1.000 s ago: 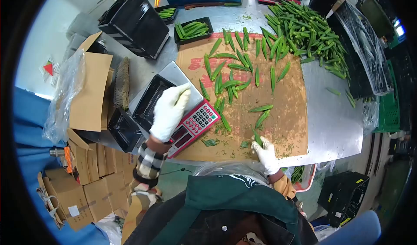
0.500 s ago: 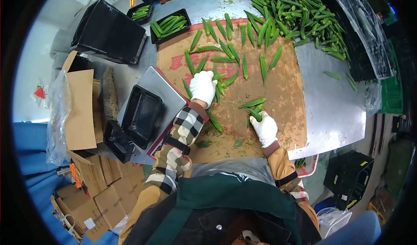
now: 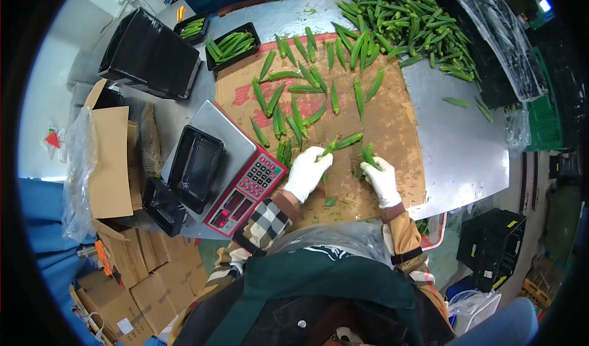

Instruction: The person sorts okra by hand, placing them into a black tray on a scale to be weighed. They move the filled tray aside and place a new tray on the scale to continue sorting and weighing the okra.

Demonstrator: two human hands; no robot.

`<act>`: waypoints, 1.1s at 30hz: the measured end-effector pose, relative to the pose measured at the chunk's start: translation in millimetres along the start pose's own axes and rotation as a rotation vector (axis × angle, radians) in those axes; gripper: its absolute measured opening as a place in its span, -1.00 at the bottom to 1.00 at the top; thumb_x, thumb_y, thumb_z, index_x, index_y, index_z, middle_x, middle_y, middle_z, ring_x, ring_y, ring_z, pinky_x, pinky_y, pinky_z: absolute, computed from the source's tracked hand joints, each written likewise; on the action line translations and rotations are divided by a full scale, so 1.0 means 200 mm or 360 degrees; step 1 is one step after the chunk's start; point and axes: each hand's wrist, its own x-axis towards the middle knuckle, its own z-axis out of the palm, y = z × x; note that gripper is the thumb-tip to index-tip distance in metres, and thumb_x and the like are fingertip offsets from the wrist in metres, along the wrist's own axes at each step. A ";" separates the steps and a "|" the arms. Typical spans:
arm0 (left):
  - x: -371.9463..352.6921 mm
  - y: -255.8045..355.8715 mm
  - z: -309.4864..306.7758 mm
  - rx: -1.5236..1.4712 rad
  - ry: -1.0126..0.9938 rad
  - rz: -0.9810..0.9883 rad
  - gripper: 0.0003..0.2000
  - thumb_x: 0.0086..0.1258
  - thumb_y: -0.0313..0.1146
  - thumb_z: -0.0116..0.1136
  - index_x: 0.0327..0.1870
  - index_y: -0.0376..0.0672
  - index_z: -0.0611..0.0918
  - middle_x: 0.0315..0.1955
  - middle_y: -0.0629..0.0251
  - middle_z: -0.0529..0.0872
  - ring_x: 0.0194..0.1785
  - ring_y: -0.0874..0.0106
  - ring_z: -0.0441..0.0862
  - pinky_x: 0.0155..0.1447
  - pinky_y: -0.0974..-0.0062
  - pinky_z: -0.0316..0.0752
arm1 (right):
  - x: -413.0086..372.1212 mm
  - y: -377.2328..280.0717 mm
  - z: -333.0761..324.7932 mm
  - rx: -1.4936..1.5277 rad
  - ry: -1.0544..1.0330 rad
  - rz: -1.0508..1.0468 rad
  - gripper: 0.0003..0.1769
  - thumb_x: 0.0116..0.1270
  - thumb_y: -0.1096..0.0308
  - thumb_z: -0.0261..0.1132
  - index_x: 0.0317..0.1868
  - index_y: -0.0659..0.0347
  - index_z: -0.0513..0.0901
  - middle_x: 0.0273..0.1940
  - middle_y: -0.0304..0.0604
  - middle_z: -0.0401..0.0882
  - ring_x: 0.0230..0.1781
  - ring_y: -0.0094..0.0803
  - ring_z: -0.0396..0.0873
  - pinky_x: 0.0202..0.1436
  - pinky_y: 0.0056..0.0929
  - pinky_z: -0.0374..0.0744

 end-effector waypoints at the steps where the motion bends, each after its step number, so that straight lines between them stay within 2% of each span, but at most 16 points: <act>1: -0.05 0.04 0.02 0.0077 -0.0046 0.0003 -0.72 0.42 -0.20 0.34 -0.07 -0.24 0.71 -0.34 0.24 0.76 -0.24 0.50 0.65 -0.10 0.45 0.54 | -0.04 -0.02 -0.08 0.0109 0.0050 0.0029 -0.89 0.41 0.38 0.39 -0.16 0.23 0.69 -0.39 -0.41 0.63 -0.48 -0.71 0.45 -0.40 -0.64 0.41; 2: -0.09 0.05 0.07 -0.0066 -0.0092 0.0047 -0.71 0.42 -0.17 0.33 -0.07 -0.23 0.71 -0.34 0.22 0.75 -0.25 0.43 0.66 -0.10 0.41 0.55 | -0.08 -0.04 -0.16 0.0097 0.0126 0.0030 -0.90 0.42 0.38 0.37 -0.15 0.22 0.70 -0.37 -0.39 0.64 -0.48 -0.71 0.45 -0.40 -0.65 0.39; 3: -0.14 0.12 0.10 0.0165 -0.0118 0.0156 -0.69 0.42 -0.16 0.32 -0.05 -0.23 0.70 -0.32 0.21 0.75 -0.24 0.37 0.67 -0.10 0.39 0.54 | -0.13 -0.06 -0.25 0.0167 0.0150 0.0009 -0.86 0.44 0.34 0.35 -0.11 0.22 0.71 -0.37 -0.38 0.65 -0.48 -0.70 0.46 -0.41 -0.64 0.40; 5: -0.24 0.24 0.22 0.0120 -0.0381 0.0035 -0.67 0.42 -0.15 0.32 -0.01 -0.23 0.70 -0.22 0.13 0.76 -0.17 0.28 0.71 -0.06 0.29 0.56 | -0.25 -0.15 -0.43 0.0334 0.0236 -0.0095 -0.80 0.46 0.32 0.30 -0.07 0.28 0.71 -0.34 -0.27 0.71 -0.50 -0.66 0.49 -0.40 -0.65 0.44; 7: -0.30 0.32 0.37 0.0296 -0.0956 0.0323 -0.52 0.42 -0.11 0.33 0.23 -0.23 0.63 0.03 0.07 0.72 0.05 0.24 0.68 0.16 0.30 0.56 | -0.35 -0.14 -0.69 0.0471 0.0460 -0.0236 -0.74 0.46 0.28 0.28 -0.03 0.32 0.70 -0.29 -0.17 0.73 -0.45 -0.59 0.55 -0.38 -0.62 0.49; 9: -0.42 0.28 0.52 -0.0108 -0.1452 0.0492 -0.43 0.45 -0.05 0.28 0.37 -0.18 0.56 0.15 0.02 0.68 0.16 0.12 0.65 0.26 0.24 0.53 | -0.51 -0.26 -0.83 0.0773 0.0679 -0.0443 -0.71 0.44 0.28 0.28 0.02 0.31 0.64 -0.18 -0.13 0.72 -0.33 -0.54 0.58 -0.35 -0.60 0.50; 11: -0.43 0.29 0.56 0.0077 -0.1509 0.0688 -0.40 0.48 0.01 0.23 0.43 -0.16 0.52 0.21 0.02 0.66 0.22 0.06 0.62 0.32 0.22 0.50 | -0.65 -0.29 -0.97 0.0726 0.0806 -0.0556 -0.65 0.45 0.30 0.27 0.16 0.30 0.58 -0.14 -0.19 0.66 -0.31 -0.51 0.57 -0.28 -0.56 0.54; 12: -0.39 0.36 0.53 0.0300 -0.1521 0.0593 -0.41 0.51 0.04 0.19 0.41 -0.15 0.54 0.25 0.00 0.64 0.28 0.08 0.59 0.38 0.23 0.47 | -0.69 -0.28 -1.00 0.0772 0.0833 -0.0627 -0.66 0.47 0.30 0.28 0.16 0.28 0.57 -0.13 -0.21 0.66 -0.31 -0.51 0.57 -0.27 -0.56 0.54; 13: -0.38 0.45 0.47 0.0429 -0.1353 0.0573 -0.43 0.51 0.06 0.18 0.39 -0.13 0.56 0.24 0.02 0.64 0.30 0.09 0.58 0.39 0.25 0.45 | -0.73 -0.28 -1.01 0.0820 0.0868 -0.0703 -0.66 0.48 0.30 0.28 0.17 0.26 0.57 -0.13 -0.23 0.65 -0.32 -0.52 0.56 -0.25 -0.55 0.55; 17: -0.23 0.32 0.26 0.0470 -0.0739 0.0522 -0.48 0.52 0.05 0.18 0.31 -0.14 0.62 0.21 0.03 0.68 0.27 0.09 0.61 0.38 0.25 0.48 | -0.73 -0.12 -1.00 0.1067 0.0758 -0.0488 -0.69 0.51 0.23 0.32 0.12 0.22 0.60 -0.25 -0.27 0.63 -0.35 -0.54 0.55 -0.27 -0.51 0.54; 19: -0.24 0.31 0.10 0.0342 -0.0623 0.0405 -0.52 0.52 -0.04 0.22 0.31 -0.17 0.63 0.20 0.05 0.69 0.28 0.13 0.62 0.38 0.31 0.48 | -0.67 -0.05 -0.90 0.0914 0.0795 -0.0300 -0.71 0.52 0.27 0.30 0.12 0.25 0.61 -0.24 -0.24 0.66 -0.38 -0.53 0.57 -0.31 -0.50 0.56; 23: -0.32 0.19 -0.14 0.0433 -0.0383 0.0306 -0.58 0.54 -0.21 0.23 0.30 -0.24 0.61 0.19 0.10 0.71 0.26 0.30 0.64 0.38 0.41 0.47 | -0.53 -0.06 -0.54 0.0793 0.0339 0.0001 -0.71 0.52 0.41 0.26 0.17 0.32 0.61 -0.22 -0.16 0.73 -0.35 -0.51 0.66 -0.28 -0.53 0.63; 25: -0.37 0.05 -0.20 0.0296 -0.0248 0.0158 -0.56 0.52 -0.20 0.25 0.31 -0.25 0.61 0.20 0.07 0.71 0.27 0.29 0.65 0.38 0.39 0.48 | -0.42 -0.02 -0.40 0.0666 0.0148 0.0108 -0.72 0.51 0.47 0.25 0.17 0.35 0.61 -0.20 -0.14 0.74 -0.34 -0.51 0.67 -0.27 -0.55 0.65; 27: -0.43 0.01 -0.23 -0.0121 -0.0153 -0.0084 -0.58 0.54 -0.30 0.25 0.31 -0.32 0.59 0.21 0.10 0.71 0.28 0.39 0.64 0.38 0.45 0.49 | -0.29 0.01 -0.27 0.0625 -0.0076 0.0147 -0.74 0.51 0.50 0.24 0.15 0.35 0.61 -0.19 -0.13 0.74 -0.34 -0.52 0.67 -0.28 -0.55 0.64; 29: -0.45 -0.08 -0.27 -0.0248 -0.0107 -0.0114 -0.61 0.53 -0.39 0.25 0.29 -0.37 0.59 0.18 0.14 0.73 0.26 0.44 0.65 0.37 0.49 0.50 | -0.17 0.00 -0.17 0.0642 -0.0196 0.0137 -0.78 0.49 0.46 0.30 0.09 0.30 0.65 -0.28 -0.22 0.70 -0.40 -0.58 0.61 -0.32 -0.59 0.60; 33: -0.40 0.19 -0.33 -0.0444 -0.0117 -0.0155 -0.61 0.56 -0.45 0.21 0.34 -0.38 0.55 0.22 0.15 0.69 0.28 0.42 0.63 0.37 0.46 0.53 | 0.08 -0.05 -0.09 0.0561 -0.0187 0.0043 -0.84 0.43 0.43 0.39 -0.04 0.27 0.67 -0.35 -0.27 0.65 -0.47 -0.60 0.54 -0.41 -0.60 0.52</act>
